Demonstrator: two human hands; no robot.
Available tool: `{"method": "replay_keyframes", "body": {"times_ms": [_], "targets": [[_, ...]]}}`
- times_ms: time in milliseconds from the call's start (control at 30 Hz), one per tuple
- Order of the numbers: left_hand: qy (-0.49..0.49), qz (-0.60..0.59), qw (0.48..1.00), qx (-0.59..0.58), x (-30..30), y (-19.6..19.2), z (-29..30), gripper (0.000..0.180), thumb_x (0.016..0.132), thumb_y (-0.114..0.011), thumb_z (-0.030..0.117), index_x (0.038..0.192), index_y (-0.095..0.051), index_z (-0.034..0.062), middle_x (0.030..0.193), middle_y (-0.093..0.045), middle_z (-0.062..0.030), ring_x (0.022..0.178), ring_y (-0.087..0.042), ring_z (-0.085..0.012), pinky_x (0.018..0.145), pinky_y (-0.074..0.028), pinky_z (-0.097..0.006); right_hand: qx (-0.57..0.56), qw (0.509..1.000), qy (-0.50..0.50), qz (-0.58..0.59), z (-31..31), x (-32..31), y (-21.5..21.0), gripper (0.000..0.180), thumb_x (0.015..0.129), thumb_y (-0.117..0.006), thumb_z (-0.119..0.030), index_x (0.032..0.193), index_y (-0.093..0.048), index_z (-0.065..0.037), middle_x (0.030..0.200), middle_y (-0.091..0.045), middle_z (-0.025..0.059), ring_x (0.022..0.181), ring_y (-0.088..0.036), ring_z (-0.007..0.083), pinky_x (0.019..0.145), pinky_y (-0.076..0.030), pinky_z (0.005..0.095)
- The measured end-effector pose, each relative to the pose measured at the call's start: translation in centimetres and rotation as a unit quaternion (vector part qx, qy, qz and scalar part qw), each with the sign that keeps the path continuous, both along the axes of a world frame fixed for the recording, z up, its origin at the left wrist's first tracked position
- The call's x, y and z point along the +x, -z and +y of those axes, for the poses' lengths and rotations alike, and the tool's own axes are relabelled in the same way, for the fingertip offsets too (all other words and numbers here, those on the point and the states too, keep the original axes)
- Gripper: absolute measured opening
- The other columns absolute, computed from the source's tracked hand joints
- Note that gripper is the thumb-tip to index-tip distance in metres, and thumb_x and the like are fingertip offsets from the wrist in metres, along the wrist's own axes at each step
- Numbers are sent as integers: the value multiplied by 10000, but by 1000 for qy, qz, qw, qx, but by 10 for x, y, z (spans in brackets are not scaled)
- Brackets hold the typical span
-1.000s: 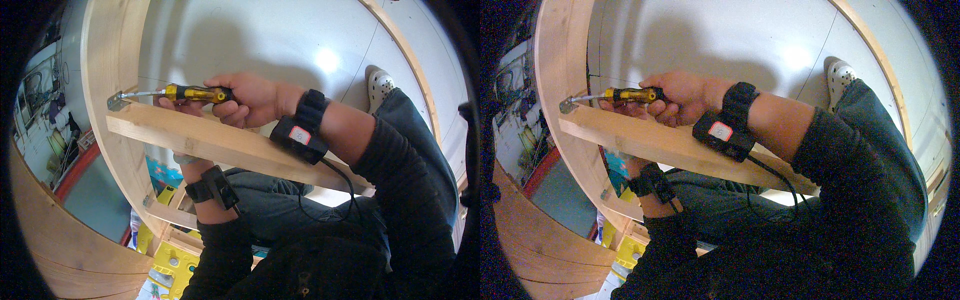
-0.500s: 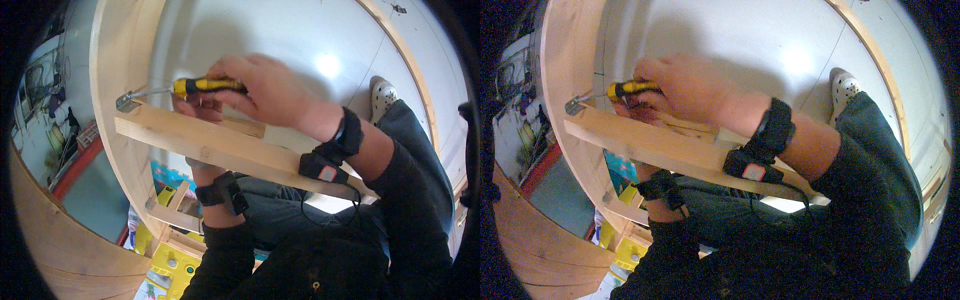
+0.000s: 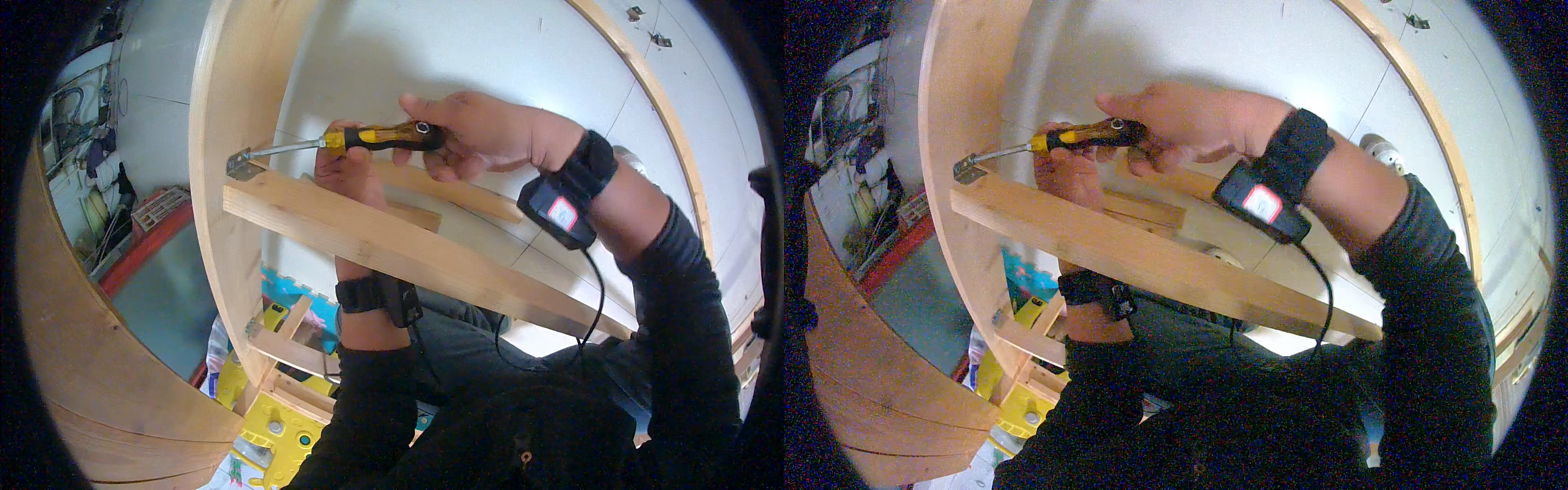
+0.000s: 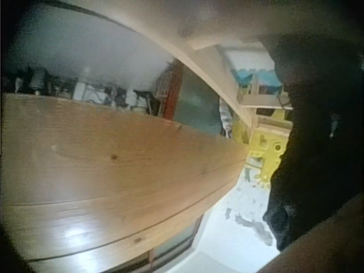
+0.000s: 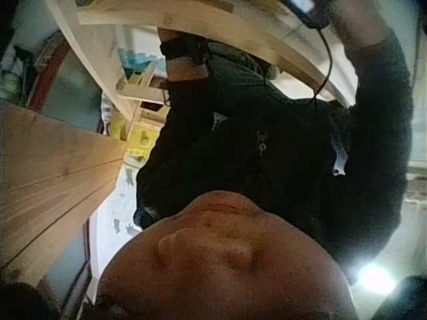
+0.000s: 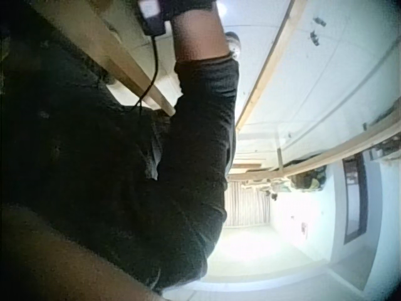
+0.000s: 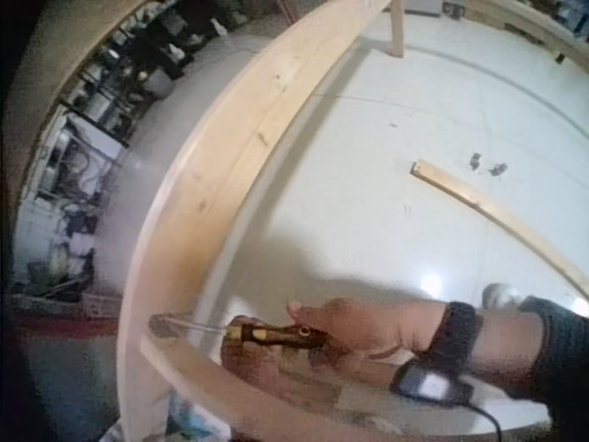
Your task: The person assembles a wooden structure by attaching metal brackets to wooden planks using a screwdriver. They position the planks, align the brackets, and tighten screws to secure the components together.
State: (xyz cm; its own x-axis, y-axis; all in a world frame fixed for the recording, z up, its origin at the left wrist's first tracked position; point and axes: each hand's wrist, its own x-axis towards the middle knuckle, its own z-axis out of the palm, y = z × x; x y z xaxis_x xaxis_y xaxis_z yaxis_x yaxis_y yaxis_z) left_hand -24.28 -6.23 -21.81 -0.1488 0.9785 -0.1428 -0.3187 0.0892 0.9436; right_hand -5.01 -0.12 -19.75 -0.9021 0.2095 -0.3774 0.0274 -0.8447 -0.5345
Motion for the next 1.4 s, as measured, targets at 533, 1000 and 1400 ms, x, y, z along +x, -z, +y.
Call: {"method": "replay_keyframes", "body": {"times_ms": [533, 1000, 1400], "targets": [[18, -147, 989, -28, -4, -15, -13, 516, 704, -744, 272, 1102, -498, 54, 979, -567, -89, 932, -559, -204, 862, -472, -342, 522, 802, 156, -245, -54, -37, -14, 316, 861, -538, -282, 1061, -407, -75, 777, -549, 176, 736, -531, 393, 618, -410, 449], [33, -149, 988, 18, -9, -21, -5, 389, 803, -631, 100, 1163, -493, 50, 1069, -574, -136, 986, -555, -254, 909, -431, -383, 343, 929, 103, -89, -38, -14, -2, 327, 944, -396, -351, 1053, -500, -60, 582, -374, 0, 502, -386, 67, 440, -297, 212], [49, -71, 996, 30, -8, -21, -6, 509, 732, -722, 141, 1166, -470, 56, 1022, -582, -129, 957, -563, -207, 828, -478, -334, 535, 805, 232, -110, -46, -28, 1, 247, 940, -405, -311, 935, -465, -71, 666, -490, 24, 564, -462, 111, 500, -367, 246]]}}
